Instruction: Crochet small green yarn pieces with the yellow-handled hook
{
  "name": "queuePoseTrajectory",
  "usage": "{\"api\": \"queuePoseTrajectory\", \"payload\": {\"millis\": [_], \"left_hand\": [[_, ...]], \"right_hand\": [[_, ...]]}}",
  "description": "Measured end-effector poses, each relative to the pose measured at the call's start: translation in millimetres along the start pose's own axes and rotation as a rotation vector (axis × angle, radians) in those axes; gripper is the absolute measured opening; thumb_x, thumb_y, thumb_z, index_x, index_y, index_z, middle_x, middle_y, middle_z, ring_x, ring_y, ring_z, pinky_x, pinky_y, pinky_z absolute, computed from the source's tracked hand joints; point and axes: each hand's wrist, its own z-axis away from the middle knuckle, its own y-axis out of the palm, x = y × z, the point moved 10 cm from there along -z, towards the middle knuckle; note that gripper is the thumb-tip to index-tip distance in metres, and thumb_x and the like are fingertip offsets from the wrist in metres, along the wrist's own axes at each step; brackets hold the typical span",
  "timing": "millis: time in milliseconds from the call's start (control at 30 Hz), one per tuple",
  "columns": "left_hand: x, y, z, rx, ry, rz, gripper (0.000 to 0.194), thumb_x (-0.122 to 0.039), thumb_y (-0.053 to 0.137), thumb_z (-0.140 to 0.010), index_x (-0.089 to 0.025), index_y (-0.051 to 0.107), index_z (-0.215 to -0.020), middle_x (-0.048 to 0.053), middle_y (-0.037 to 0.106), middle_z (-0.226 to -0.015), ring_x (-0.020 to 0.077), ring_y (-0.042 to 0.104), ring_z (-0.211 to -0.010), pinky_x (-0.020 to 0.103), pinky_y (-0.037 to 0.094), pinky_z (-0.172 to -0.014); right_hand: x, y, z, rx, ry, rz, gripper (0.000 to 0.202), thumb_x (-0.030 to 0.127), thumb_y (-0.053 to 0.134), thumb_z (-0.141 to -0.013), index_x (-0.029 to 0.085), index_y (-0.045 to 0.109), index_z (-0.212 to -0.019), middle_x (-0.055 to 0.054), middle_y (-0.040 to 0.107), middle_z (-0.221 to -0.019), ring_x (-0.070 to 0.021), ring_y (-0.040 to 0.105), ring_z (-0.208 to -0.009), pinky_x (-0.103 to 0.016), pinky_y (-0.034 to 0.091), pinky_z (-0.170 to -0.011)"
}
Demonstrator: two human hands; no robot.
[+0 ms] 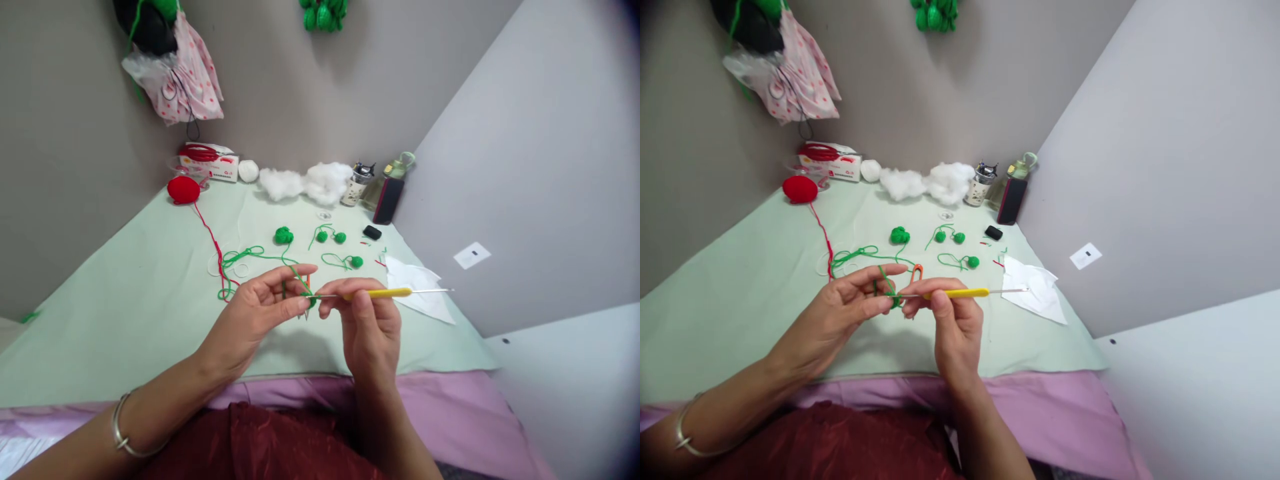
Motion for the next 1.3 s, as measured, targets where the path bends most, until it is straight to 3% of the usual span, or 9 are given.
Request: {"api": "queuePoseTrajectory", "payload": {"millis": [133,400,533,667,800,1000,1100,1200,1300], "left_hand": [[-4.0,-1.1,1.8,-0.018,0.033,-0.044,0.035,-0.024,0.087,-0.080,-0.028,0.082,-0.115,-0.002,0.065,-0.084,0.0142,0.060,-0.083,0.028,0.051,-0.084],[-15.4,-5.0,6.8,-0.101,0.168,-0.207,0.034,-0.022,0.083,-0.082,-0.025,0.081,-0.116,-0.002,0.063,-0.081,0.0163,0.059,-0.082,0.030,0.050,-0.085],[1.2,-3.2,3.9,-0.049,0.036,-0.066,0.041,-0.024,0.086,-0.080,-0.027,0.080,-0.121,-0.003,0.063,-0.083,0.0128,0.053,-0.076,0.027,0.047,-0.081],[22.5,2.2,0.7,0.027,-0.199,0.181,0.045,-0.031,0.088,-0.079,-0.021,0.080,-0.122,-0.005,0.056,-0.072,0.0096,0.042,-0.063,0.030,0.048,-0.084],[14.0,2.6,-1.6,0.031,-0.120,0.113,0.047,-0.027,0.088,-0.079,-0.023,0.080,-0.125,-0.003,0.060,-0.078,0.0115,0.048,-0.069,0.027,0.045,-0.076],[8.8,2.0,-0.8,0.000,0.009,0.016,0.044,-0.027,0.087,-0.081,-0.029,0.079,-0.125,-0.001,0.066,-0.084,0.0132,0.051,-0.075,0.025,0.039,-0.065],[16.9,4.4,-2.4,0.027,-0.087,0.096,0.043,-0.028,0.088,-0.080,-0.025,0.081,-0.122,-0.001,0.065,-0.082,0.0115,0.047,-0.070,0.025,0.041,-0.068],[21.0,7.3,-4.1,0.056,-0.181,0.202,0.034,-0.031,0.088,-0.079,-0.020,0.085,-0.112,-0.003,0.059,-0.074,0.0087,0.039,-0.061,0.029,0.047,-0.080],[14.1,2.5,-5.6,0.020,-0.132,0.201,0.029,-0.029,0.088,-0.080,-0.021,0.085,-0.108,-0.005,0.057,-0.073,0.0080,0.039,-0.060,0.030,0.048,-0.085]], "right_hand": [[13.1,-0.7,4.5,0.025,-0.076,0.130,0.022,0.024,0.051,-0.107,0.022,0.073,-0.103,-0.005,0.079,-0.095,-0.0154,0.073,-0.072,-0.034,0.063,-0.069],[43.4,30.5,30.8,0.167,-0.551,0.713,0.028,0.011,0.055,-0.101,0.024,0.069,-0.123,-0.010,0.078,-0.106,-0.0206,0.075,-0.095,-0.035,0.065,-0.075],[41.6,37.3,42.7,0.106,-0.688,0.907,0.035,0.008,0.062,-0.097,0.024,0.072,-0.127,-0.010,0.076,-0.110,-0.0227,0.074,-0.100,-0.035,0.065,-0.079],[36.7,15.4,28.5,0.011,-0.475,0.629,0.029,0.010,0.059,-0.100,0.026,0.075,-0.117,-0.007,0.075,-0.100,-0.0202,0.073,-0.090,-0.036,0.062,-0.075],[21.9,-0.9,9.8,-0.058,-0.204,0.247,0.023,0.018,0.052,-0.105,0.024,0.074,-0.102,-0.002,0.071,-0.083,-0.0162,0.067,-0.070,-0.034,0.060,-0.065],[30.3,19.1,19.7,0.025,-0.376,0.544,0.028,0.010,0.060,-0.100,0.026,0.076,-0.114,-0.007,0.078,-0.102,-0.0199,0.075,-0.092,-0.036,0.064,-0.075],[37.0,22.2,28.3,0.029,-0.493,0.668,0.035,0.008,0.064,-0.097,0.029,0.075,-0.123,-0.008,0.077,-0.111,-0.0199,0.075,-0.095,-0.035,0.064,-0.076],[33.2,5.3,19.2,-0.042,-0.368,0.526,0.027,0.012,0.061,-0.100,0.028,0.078,-0.113,-0.004,0.077,-0.097,-0.0175,0.072,-0.085,-0.034,0.061,-0.072],[19.5,-9.6,7.3,-0.108,-0.165,0.248,0.021,0.019,0.057,-0.103,0.026,0.077,-0.102,-0.002,0.072,-0.083,-0.0147,0.066,-0.069,-0.033,0.057,-0.065]]}}
